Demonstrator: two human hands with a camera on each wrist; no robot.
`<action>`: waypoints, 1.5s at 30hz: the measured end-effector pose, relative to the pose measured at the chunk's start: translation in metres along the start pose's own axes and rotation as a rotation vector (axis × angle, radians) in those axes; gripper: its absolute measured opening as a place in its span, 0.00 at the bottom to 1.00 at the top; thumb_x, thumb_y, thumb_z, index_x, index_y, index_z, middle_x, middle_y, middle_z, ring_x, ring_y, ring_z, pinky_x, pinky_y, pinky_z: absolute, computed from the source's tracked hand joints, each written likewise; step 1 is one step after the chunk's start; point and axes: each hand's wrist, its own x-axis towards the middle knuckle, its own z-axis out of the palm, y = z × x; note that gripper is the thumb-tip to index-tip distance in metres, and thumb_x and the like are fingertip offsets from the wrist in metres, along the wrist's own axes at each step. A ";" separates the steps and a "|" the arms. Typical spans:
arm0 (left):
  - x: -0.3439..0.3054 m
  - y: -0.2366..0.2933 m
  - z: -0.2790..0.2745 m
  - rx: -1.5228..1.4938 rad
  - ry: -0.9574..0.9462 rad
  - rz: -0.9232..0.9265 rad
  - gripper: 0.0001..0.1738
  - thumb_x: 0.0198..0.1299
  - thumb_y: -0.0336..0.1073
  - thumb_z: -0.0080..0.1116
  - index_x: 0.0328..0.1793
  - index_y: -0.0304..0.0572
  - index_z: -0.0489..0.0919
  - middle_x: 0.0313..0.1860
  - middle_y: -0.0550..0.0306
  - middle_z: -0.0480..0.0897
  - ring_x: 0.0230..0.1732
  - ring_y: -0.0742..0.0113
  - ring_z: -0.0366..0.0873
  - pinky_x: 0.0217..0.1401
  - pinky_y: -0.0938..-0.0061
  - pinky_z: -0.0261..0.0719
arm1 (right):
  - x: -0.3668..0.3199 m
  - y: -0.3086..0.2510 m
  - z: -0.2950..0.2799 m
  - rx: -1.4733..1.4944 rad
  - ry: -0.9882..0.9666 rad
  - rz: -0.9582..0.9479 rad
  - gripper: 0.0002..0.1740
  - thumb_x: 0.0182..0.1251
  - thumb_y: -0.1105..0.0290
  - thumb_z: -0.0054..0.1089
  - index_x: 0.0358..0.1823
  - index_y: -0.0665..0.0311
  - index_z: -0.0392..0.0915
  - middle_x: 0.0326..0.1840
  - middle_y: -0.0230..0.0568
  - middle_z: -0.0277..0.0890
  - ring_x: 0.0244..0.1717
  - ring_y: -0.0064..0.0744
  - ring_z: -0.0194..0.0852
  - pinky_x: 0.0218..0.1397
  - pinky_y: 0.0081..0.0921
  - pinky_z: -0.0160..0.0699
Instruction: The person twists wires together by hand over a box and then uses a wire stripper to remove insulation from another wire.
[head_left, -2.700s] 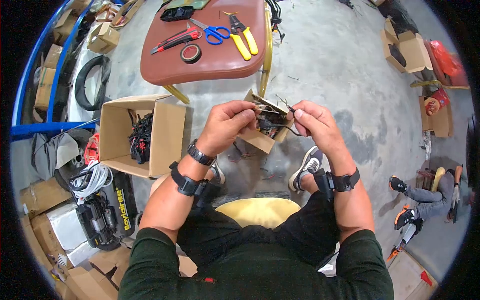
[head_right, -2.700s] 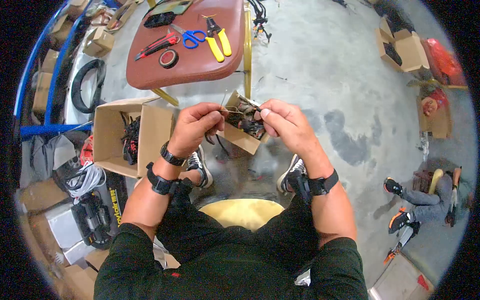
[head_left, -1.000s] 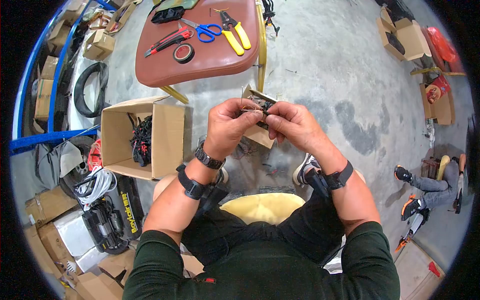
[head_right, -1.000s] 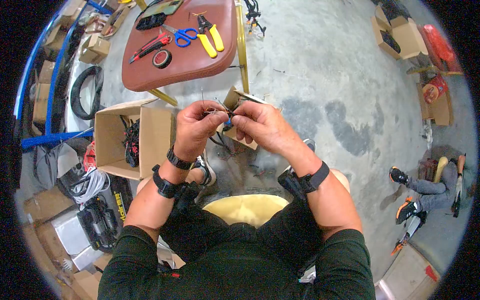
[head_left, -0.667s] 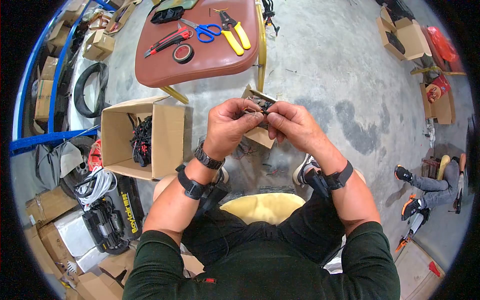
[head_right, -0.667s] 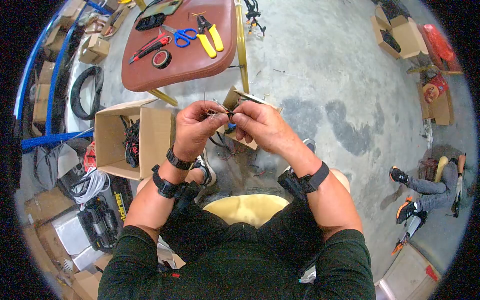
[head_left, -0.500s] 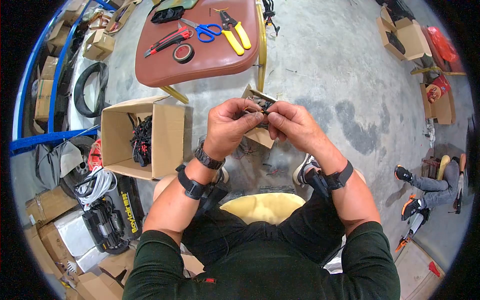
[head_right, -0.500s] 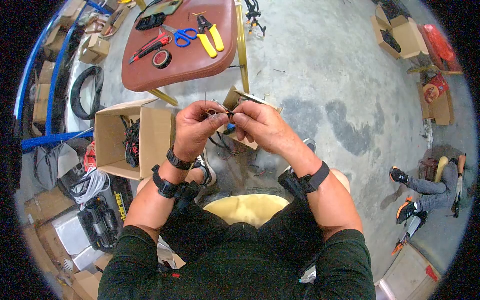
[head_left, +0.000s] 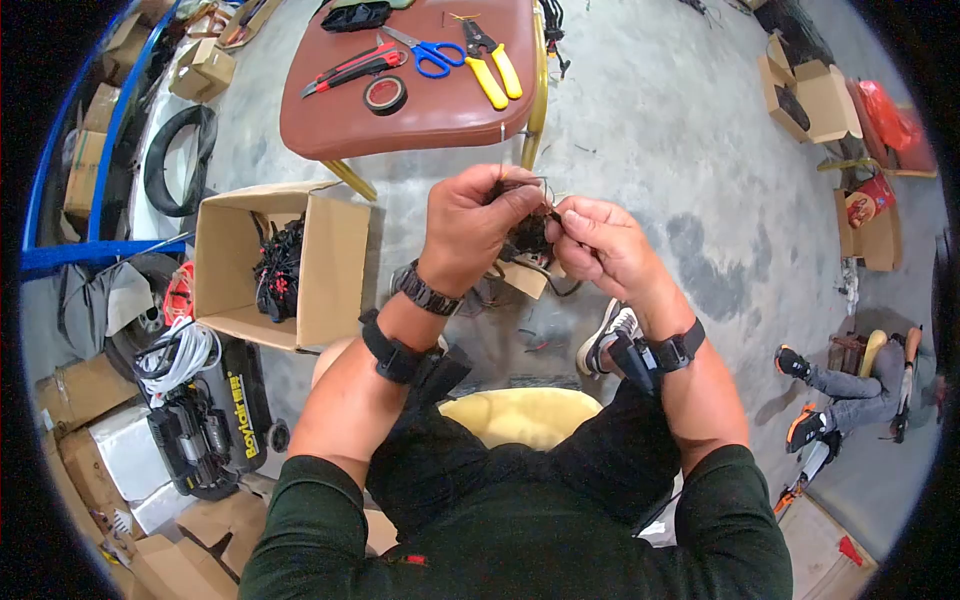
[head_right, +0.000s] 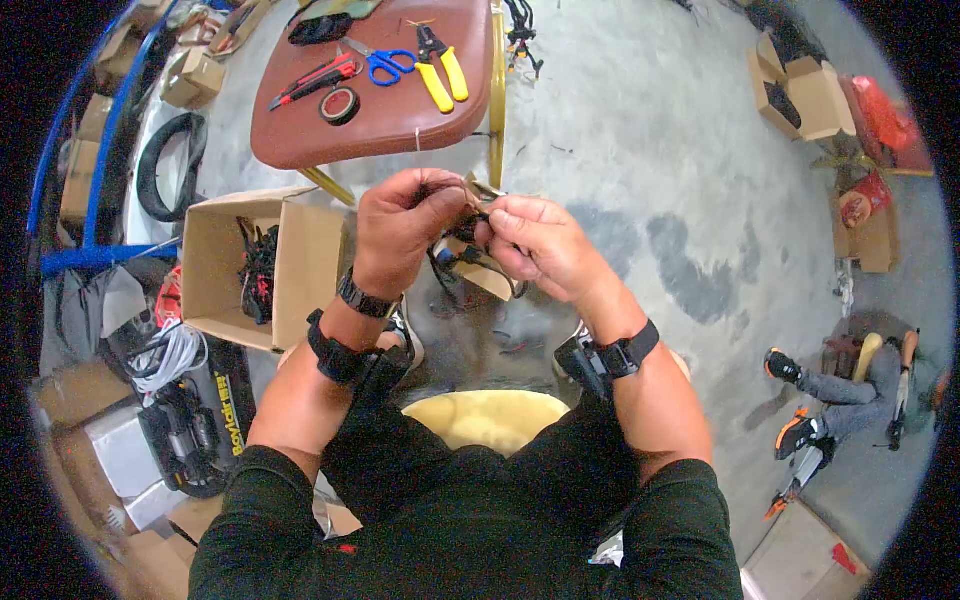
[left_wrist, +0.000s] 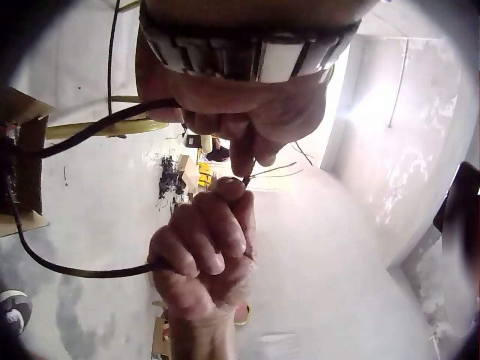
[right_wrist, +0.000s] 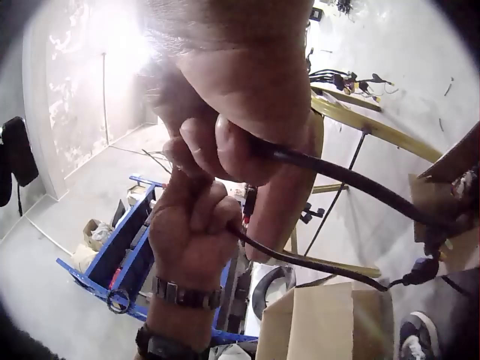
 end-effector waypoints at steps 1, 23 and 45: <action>0.002 0.003 0.002 0.009 0.007 0.002 0.07 0.62 0.29 0.62 0.44 0.34 0.82 0.34 0.59 0.85 0.32 0.77 0.80 0.36 0.82 0.79 | 0.002 -0.001 0.003 -0.035 0.035 -0.046 0.11 0.72 0.64 0.56 0.42 0.65 0.75 0.25 0.23 0.68 0.20 0.12 0.56 0.21 0.14 0.55; 0.032 0.003 0.016 0.091 0.107 0.031 0.09 0.59 0.34 0.67 0.36 0.35 0.81 0.28 0.63 0.83 0.29 0.79 0.78 0.33 0.83 0.75 | 0.008 -0.013 0.002 -0.144 0.249 -0.295 0.10 0.74 0.65 0.55 0.42 0.66 0.76 0.23 0.25 0.65 0.20 0.14 0.54 0.22 0.14 0.52; 0.034 -0.001 0.018 0.189 0.189 0.197 0.09 0.54 0.29 0.70 0.39 0.35 0.81 0.32 0.66 0.80 0.33 0.81 0.75 0.38 0.83 0.74 | 0.008 -0.015 -0.004 -0.309 0.421 -0.290 0.10 0.71 0.65 0.59 0.38 0.64 0.77 0.22 0.24 0.69 0.18 0.12 0.57 0.21 0.13 0.54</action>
